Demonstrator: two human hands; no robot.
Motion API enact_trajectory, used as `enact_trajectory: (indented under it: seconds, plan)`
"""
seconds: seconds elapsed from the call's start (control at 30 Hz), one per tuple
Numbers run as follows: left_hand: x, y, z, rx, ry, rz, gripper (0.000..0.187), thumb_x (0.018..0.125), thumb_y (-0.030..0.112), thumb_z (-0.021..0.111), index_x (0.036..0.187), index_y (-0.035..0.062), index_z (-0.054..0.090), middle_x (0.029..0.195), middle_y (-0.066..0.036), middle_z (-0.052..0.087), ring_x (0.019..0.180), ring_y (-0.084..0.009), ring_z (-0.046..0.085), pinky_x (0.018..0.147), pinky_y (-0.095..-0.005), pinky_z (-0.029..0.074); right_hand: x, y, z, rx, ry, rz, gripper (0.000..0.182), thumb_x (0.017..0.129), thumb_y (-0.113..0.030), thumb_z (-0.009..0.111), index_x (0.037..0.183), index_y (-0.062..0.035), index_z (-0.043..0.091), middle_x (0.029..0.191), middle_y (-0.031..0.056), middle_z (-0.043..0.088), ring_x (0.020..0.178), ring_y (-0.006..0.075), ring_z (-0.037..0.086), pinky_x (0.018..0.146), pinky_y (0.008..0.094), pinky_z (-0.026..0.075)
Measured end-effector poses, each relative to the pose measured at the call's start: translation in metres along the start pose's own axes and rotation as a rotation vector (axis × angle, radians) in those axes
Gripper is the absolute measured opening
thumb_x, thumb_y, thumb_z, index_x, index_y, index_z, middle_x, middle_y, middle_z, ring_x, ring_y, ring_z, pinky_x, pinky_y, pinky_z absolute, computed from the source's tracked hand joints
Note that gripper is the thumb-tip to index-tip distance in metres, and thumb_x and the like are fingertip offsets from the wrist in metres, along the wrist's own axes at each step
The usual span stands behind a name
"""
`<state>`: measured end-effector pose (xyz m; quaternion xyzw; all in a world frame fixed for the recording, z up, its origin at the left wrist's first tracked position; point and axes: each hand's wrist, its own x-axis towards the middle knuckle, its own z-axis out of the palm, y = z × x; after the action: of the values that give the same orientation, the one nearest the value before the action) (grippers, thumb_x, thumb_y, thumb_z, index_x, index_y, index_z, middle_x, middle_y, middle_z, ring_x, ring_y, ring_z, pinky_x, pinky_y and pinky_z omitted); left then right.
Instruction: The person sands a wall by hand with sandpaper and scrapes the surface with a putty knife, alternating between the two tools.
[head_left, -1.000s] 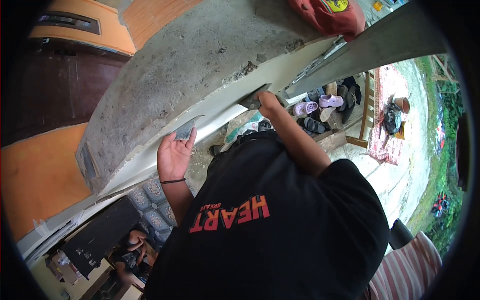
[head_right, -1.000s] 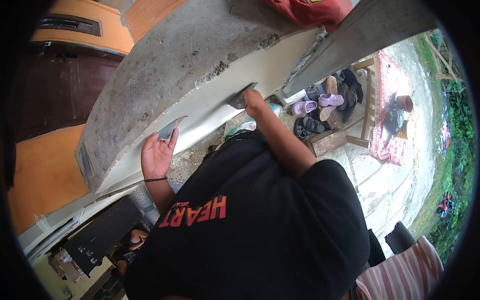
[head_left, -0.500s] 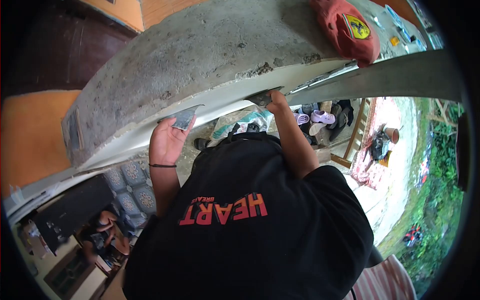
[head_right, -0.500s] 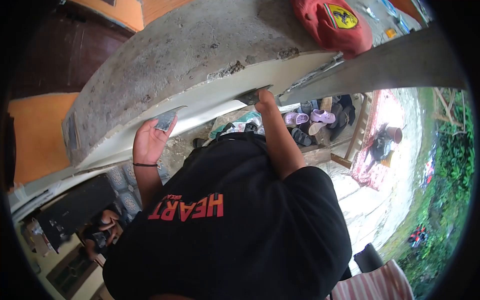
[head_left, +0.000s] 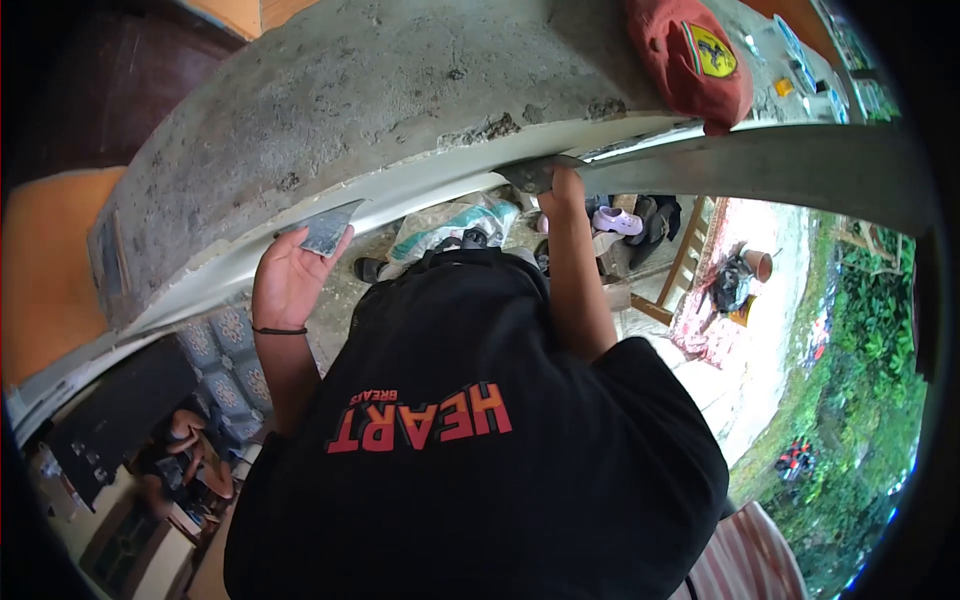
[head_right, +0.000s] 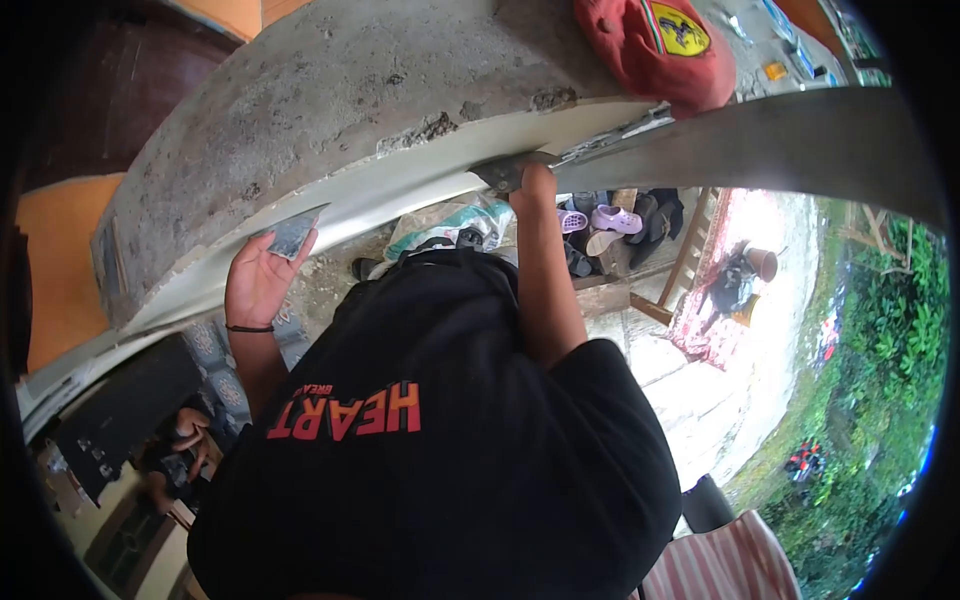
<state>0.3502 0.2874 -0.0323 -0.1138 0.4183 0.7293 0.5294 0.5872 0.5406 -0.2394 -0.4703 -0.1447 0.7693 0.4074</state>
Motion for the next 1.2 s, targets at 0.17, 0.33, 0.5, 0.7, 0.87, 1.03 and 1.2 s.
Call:
enact_trajectory:
  seconds: [0.17, 0.33, 0.5, 0.7, 0.87, 1.03, 1.2]
  plan:
    - [0.001, -0.003, 0.0, -0.065, -0.02, 0.018, 0.029, 0.081, 0.001, 0.045, 0.107, -0.0103, 0.04, 0.114, -0.022, 0.048, 0.111, -0.033, 0.045, 0.102, -0.0482, 0.031, 0.103, 0.045, -0.088, -0.885, -0.089, -0.638, 0.028, 0.08, 0.0, 0.04, 0.107, -0.0026, 0.047, 0.1, 0.0103, 0.055, 0.092, 0.0243, 0.054, 0.08, 0.0396, 0.046]
    - [-0.002, 0.0, -0.004, -0.024, -0.051, 0.006, 0.025, 0.082, 0.003, 0.046, 0.104, -0.0085, 0.041, 0.113, -0.022, 0.048, 0.109, -0.0317, 0.047, 0.1, -0.0496, 0.032, 0.041, -0.018, -0.01, 0.126, -0.106, -0.113, 0.039, 0.077, 0.0, 0.045, 0.116, -0.007, 0.045, 0.107, 0.009, 0.052, 0.098, 0.025, 0.052, 0.086, 0.0381, 0.044]
    - [0.001, -0.005, -0.004, -0.08, -0.04, 0.031, 0.027, 0.082, 0.003, 0.046, 0.106, -0.0094, 0.041, 0.115, -0.022, 0.047, 0.111, -0.0322, 0.045, 0.1, -0.0507, 0.031, 0.023, -0.021, -0.009, -0.076, -0.091, -0.286, 0.02, 0.086, -0.009, 0.042, 0.105, -0.0048, 0.048, 0.1, 0.0111, 0.055, 0.094, 0.0262, 0.053, 0.084, 0.0415, 0.045]
    - [0.0, -0.002, -0.007, -0.022, -0.038, 0.002, 0.033, 0.083, 0.005, 0.043, 0.112, -0.011, 0.038, 0.118, -0.023, 0.046, 0.115, -0.0341, 0.043, 0.102, -0.0491, 0.03, 0.076, -0.027, -0.055, 0.181, -0.323, -0.164, 0.029, 0.085, -0.01, 0.042, 0.114, -0.0043, 0.045, 0.108, 0.0128, 0.051, 0.097, 0.0276, 0.051, 0.086, 0.0421, 0.043]
    - [0.009, -0.011, -0.015, 0.03, -0.083, 0.021, 0.032, 0.084, 0.006, 0.042, 0.112, -0.0108, 0.038, 0.117, -0.022, 0.047, 0.112, -0.034, 0.045, 0.101, -0.0494, 0.03, -0.001, -0.057, 0.007, -0.086, -0.087, -0.341, 0.03, 0.084, -0.002, 0.039, 0.113, -0.0007, 0.042, 0.108, 0.0179, 0.05, 0.097, 0.0293, 0.051, 0.087, 0.0434, 0.043]
    - [0.021, -0.016, -0.022, -0.005, -0.014, -0.032, 0.033, 0.083, 0.005, 0.042, 0.111, -0.0121, 0.038, 0.117, -0.024, 0.046, 0.112, -0.0345, 0.045, 0.1, -0.0499, 0.031, 0.032, -0.053, -0.007, 0.012, 0.111, -0.162, 0.033, 0.078, 0.006, 0.038, 0.111, 0.0001, 0.044, 0.104, 0.0145, 0.05, 0.096, 0.0277, 0.051, 0.087, 0.0418, 0.044]
    - [0.02, -0.011, -0.019, -0.01, -0.047, -0.067, 0.033, 0.083, 0.004, 0.041, 0.111, -0.0134, 0.036, 0.118, -0.025, 0.045, 0.113, -0.0354, 0.043, 0.1, -0.0507, 0.031, -0.027, -0.059, 0.029, -0.099, -0.026, -0.307, 0.032, 0.078, 0.004, 0.038, 0.109, 0.0019, 0.045, 0.099, 0.014, 0.051, 0.091, 0.0263, 0.053, 0.083, 0.0415, 0.044]
